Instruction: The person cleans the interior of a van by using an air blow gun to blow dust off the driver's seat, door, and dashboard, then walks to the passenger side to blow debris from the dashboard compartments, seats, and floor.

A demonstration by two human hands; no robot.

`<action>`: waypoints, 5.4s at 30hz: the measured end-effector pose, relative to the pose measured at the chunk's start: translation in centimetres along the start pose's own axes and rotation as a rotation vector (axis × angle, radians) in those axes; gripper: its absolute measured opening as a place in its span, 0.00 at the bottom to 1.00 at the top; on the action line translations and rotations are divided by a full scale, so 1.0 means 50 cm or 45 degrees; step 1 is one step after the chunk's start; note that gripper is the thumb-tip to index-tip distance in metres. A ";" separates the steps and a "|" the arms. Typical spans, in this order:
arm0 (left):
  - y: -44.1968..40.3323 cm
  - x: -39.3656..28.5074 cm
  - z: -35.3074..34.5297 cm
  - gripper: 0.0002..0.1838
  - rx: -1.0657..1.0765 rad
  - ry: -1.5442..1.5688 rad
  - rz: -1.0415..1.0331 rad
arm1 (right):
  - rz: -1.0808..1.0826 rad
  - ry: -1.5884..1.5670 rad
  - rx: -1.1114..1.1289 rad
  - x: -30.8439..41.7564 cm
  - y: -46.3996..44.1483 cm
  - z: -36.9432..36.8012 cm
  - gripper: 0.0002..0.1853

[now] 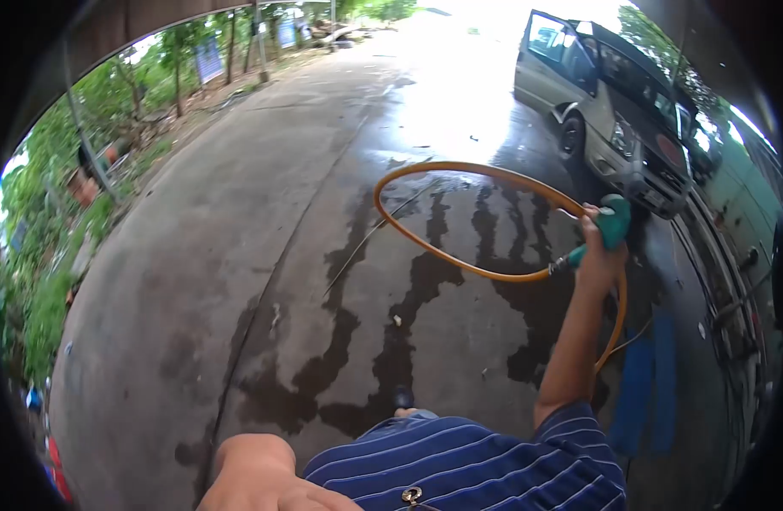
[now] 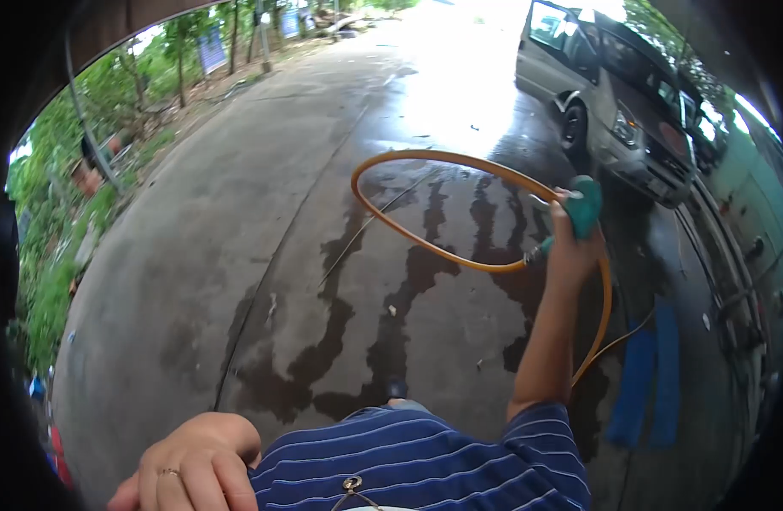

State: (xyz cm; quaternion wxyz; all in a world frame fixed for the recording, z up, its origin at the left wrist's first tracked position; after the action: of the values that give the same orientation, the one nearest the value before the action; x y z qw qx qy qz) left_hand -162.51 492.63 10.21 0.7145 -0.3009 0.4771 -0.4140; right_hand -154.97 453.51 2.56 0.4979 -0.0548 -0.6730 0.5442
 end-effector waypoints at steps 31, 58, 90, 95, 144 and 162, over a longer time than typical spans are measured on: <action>0.810 1.087 1.846 0.14 -0.575 0.037 1.426 | -0.517 -1.149 0.625 -1.054 -1.037 -1.499 0.14; 1.311 1.850 3.241 0.12 -0.409 0.035 1.620 | -0.481 -1.011 -0.129 -1.945 -1.984 -1.840 0.21; 0.795 2.979 5.041 0.18 0.260 -1.541 0.436 | -0.572 -0.873 -1.183 -3.289 -2.765 -2.099 0.16; 0.866 3.391 5.082 0.13 0.684 -0.965 0.732 | -0.024 -0.406 -1.220 -3.384 -2.871 -2.110 0.23; 0.069 5.705 5.927 0.22 0.829 1.322 1.281 | -0.839 0.786 -0.525 -5.942 -4.911 -1.679 0.30; -0.334 6.492 5.640 0.20 1.670 1.359 1.158 | -0.380 0.991 -1.644 -5.888 -4.922 -0.777 0.21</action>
State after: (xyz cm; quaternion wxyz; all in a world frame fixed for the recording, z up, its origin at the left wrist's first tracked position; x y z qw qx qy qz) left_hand 160.48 209.28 -13.83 0.5216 0.6009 0.4840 -0.3642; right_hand 135.29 199.73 13.12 0.6363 -0.4310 -0.6337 -0.0883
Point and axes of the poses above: each hand's wrist, its own y-axis away from the middle knuckle, its own z-axis out of the back of the hand, x = y × z, the point moved 1 cm from there along -y, towards the middle knuckle, and after that the axes turned 13 degrees about x, right-handed, at the moved point
